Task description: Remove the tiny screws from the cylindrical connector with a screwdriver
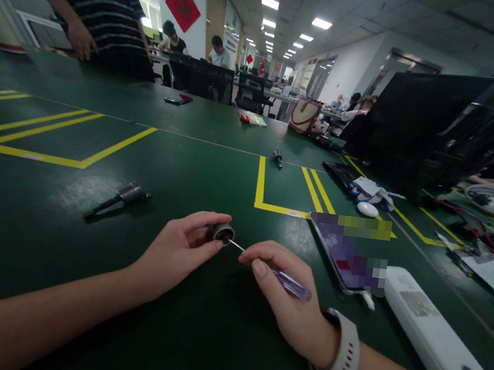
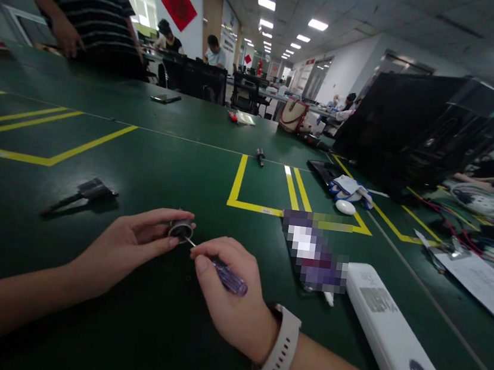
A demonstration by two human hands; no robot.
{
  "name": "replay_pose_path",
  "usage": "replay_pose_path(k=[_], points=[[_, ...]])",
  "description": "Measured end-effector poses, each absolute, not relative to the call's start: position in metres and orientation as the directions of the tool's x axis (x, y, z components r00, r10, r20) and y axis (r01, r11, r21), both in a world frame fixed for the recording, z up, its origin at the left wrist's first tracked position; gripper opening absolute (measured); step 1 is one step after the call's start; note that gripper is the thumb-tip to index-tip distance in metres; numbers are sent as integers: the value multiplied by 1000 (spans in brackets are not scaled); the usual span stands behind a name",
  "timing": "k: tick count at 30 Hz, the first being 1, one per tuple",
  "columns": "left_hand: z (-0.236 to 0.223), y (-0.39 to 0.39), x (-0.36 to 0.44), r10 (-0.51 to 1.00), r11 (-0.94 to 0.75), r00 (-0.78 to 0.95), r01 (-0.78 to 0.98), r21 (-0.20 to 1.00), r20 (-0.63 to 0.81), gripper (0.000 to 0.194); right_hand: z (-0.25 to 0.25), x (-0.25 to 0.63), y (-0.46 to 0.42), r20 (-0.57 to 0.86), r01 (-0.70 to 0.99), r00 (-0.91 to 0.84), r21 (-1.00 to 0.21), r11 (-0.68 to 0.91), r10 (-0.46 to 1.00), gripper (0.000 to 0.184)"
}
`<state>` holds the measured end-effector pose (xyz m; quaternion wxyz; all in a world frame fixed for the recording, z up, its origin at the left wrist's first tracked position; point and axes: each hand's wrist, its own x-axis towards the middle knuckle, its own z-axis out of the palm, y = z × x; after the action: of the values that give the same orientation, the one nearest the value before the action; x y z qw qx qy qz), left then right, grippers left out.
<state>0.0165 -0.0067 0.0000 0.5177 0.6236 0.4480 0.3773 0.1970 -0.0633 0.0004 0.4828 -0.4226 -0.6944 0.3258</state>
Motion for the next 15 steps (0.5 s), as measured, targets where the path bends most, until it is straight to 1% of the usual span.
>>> replay_pose_path(k=[7,15], points=[[0,-7,17,949,-88,313,175,981,29,37,-5,189,-64,491,363,-203,-766,531,847,21],[-4,-7,14,959,-131,275,226,965,65,28,-5,186,-70,502,422,-319,-684,595,804,31]])
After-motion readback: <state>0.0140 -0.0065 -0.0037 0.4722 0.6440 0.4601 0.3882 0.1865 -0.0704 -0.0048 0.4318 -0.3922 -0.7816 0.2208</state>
